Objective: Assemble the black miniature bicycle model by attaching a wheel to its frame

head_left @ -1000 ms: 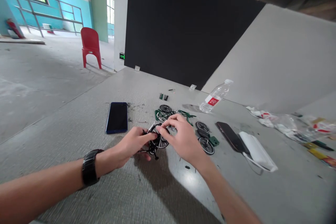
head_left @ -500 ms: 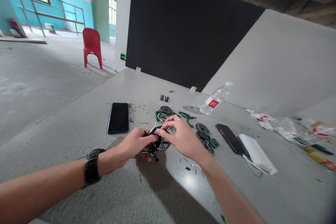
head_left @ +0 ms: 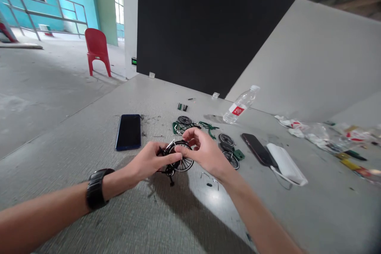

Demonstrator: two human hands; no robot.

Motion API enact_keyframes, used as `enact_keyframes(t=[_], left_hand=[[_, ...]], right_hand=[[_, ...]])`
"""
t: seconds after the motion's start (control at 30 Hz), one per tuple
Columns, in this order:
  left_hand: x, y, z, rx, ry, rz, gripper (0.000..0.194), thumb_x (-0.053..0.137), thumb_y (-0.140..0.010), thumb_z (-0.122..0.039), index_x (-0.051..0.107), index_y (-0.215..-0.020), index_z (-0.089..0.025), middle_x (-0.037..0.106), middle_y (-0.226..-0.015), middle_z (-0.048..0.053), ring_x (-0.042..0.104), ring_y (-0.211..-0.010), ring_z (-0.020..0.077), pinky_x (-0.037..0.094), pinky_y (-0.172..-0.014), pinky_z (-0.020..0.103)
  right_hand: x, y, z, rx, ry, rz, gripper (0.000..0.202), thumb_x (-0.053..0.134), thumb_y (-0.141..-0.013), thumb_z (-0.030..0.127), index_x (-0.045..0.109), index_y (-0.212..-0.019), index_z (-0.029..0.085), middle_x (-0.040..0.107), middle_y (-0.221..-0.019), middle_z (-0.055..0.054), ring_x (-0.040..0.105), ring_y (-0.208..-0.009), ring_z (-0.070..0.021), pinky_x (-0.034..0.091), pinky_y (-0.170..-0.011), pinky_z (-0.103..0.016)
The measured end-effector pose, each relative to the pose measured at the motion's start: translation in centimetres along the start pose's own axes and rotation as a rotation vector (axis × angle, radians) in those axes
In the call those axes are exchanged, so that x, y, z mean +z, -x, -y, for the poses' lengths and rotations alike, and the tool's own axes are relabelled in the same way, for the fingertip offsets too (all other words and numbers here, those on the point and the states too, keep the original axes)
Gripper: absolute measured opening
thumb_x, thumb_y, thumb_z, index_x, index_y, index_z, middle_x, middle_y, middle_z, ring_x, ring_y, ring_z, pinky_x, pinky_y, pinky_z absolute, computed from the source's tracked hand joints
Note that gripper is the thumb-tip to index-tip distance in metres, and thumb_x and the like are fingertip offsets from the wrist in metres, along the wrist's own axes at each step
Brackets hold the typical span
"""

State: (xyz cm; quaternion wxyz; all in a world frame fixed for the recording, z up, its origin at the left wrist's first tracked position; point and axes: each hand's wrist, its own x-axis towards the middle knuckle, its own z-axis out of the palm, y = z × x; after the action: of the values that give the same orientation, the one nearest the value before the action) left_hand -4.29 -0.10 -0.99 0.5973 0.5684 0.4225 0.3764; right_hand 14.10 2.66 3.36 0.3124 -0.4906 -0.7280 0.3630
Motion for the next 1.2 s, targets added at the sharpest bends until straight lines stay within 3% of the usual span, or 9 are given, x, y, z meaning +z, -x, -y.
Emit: enact_keyframes(t=[0.23, 0.3, 0.4, 0.53, 0.7, 0.8, 1.0, 1.1, 1.2], left_hand=[[-0.3, 0.1, -0.6, 0.105, -0.126, 0.1, 0.034, 0.068, -0.079, -0.05, 0.069, -0.076, -0.016, 0.056, -0.065, -0.001, 0.046, -0.06, 0.0135, 0.031, -0.056, 0.025], [-0.4, 0.1, -0.7, 0.091, -0.058, 0.104, 0.032, 0.067, -0.081, -0.048, 0.069, -0.079, -0.016, 0.06, -0.07, 0.001, 0.049, -0.064, 0.0145, 0.035, -0.06, 0.026], [-0.6, 0.0, -0.8, 0.058, 0.015, 0.049, 0.032, 0.067, -0.082, -0.047, 0.069, -0.08, -0.016, 0.062, -0.074, 0.002, 0.05, -0.066, 0.0141, 0.037, -0.061, 0.026], [-0.9, -0.2, -0.7, -0.051, 0.048, -0.013, 0.036, 0.068, -0.081, -0.05, 0.069, -0.079, -0.014, 0.063, -0.072, 0.004, 0.05, -0.062, 0.0133, 0.038, -0.057, 0.025], [-0.8, 0.0, -0.7, -0.16, 0.057, -0.112, 0.038, 0.072, -0.077, -0.053, 0.07, -0.077, -0.015, 0.064, -0.072, 0.002, 0.052, -0.061, 0.0125, 0.039, -0.051, 0.022], [-0.7, 0.1, -0.7, -0.217, 0.123, -0.205, 0.037, 0.074, -0.075, -0.053, 0.07, -0.078, -0.017, 0.067, -0.079, 0.002, 0.056, -0.065, 0.0122, 0.044, -0.054, 0.021], [-0.7, -0.4, -0.1, -0.212, 0.197, -0.241, 0.038, 0.074, -0.076, -0.052, 0.07, -0.083, -0.015, 0.07, -0.089, 0.006, 0.063, -0.077, 0.0146, 0.052, -0.071, 0.023], [-0.8, -0.4, -0.2, -0.148, 0.048, -0.279, 0.04, 0.067, -0.081, -0.054, 0.068, -0.08, -0.014, 0.069, -0.08, 0.005, 0.063, -0.07, 0.0158, 0.052, -0.062, 0.025], [-1.2, 0.1, -0.8, 0.105, -0.39, -0.283, 0.04, 0.06, -0.087, -0.052, 0.065, -0.07, -0.016, 0.062, -0.061, 0.001, 0.056, -0.053, 0.0142, 0.045, -0.046, 0.024]], right_hand=[[-1.0, 0.8, 0.9, 0.082, -0.214, 0.234, 0.027, 0.072, -0.08, 0.045, 0.063, -0.095, 0.024, 0.066, -0.097, -0.004, 0.061, -0.088, -0.0186, 0.051, -0.073, -0.03], [-2.2, 0.8, 1.0, 0.044, -0.184, 0.184, 0.028, 0.065, -0.086, 0.047, 0.064, -0.103, 0.025, 0.067, -0.102, -0.005, 0.062, -0.092, -0.0192, 0.051, -0.077, -0.032], [-5.0, 1.2, 0.4, -0.053, 0.049, -0.009, 0.025, 0.059, -0.09, 0.046, 0.065, -0.101, 0.024, 0.068, -0.099, -0.005, 0.062, -0.087, -0.0184, 0.05, -0.074, -0.032], [-7.8, 3.0, -2.5, -0.04, 0.421, 0.076, 0.023, 0.056, -0.092, 0.044, 0.068, -0.086, 0.025, 0.068, -0.083, -0.002, 0.058, -0.069, -0.0174, 0.045, -0.06, -0.031], [-8.2, 4.3, -7.2, -0.04, 0.613, -0.107, 0.024, 0.048, -0.095, 0.037, 0.068, -0.089, 0.024, 0.069, -0.094, -0.006, 0.062, -0.082, -0.0218, 0.046, -0.071, -0.036], [-8.0, 4.0, -8.5, -0.05, 0.653, -0.069, 0.019, 0.049, -0.093, 0.03, 0.067, -0.091, 0.024, 0.067, -0.097, -0.006, 0.062, -0.09, -0.0229, 0.046, -0.078, -0.037], [-8.6, 3.9, -8.8, -0.033, 0.736, -0.042, 0.017, 0.049, -0.092, 0.029, 0.064, -0.086, 0.024, 0.067, -0.092, -0.006, 0.061, -0.088, -0.0232, 0.044, -0.076, -0.036], [-8.7, 4.1, -9.3, -0.024, 0.782, -0.046, 0.014, 0.053, -0.09, 0.03, 0.065, -0.085, 0.024, 0.066, -0.092, -0.006, 0.06, -0.089, -0.0239, 0.043, -0.077, -0.037], [-8.5, 4.1, -9.8, -0.019, 0.787, -0.051, 0.014, 0.053, -0.09, 0.03, 0.065, -0.086, 0.024, 0.067, -0.092, -0.005, 0.06, -0.086, -0.0233, 0.043, -0.074, -0.036]])
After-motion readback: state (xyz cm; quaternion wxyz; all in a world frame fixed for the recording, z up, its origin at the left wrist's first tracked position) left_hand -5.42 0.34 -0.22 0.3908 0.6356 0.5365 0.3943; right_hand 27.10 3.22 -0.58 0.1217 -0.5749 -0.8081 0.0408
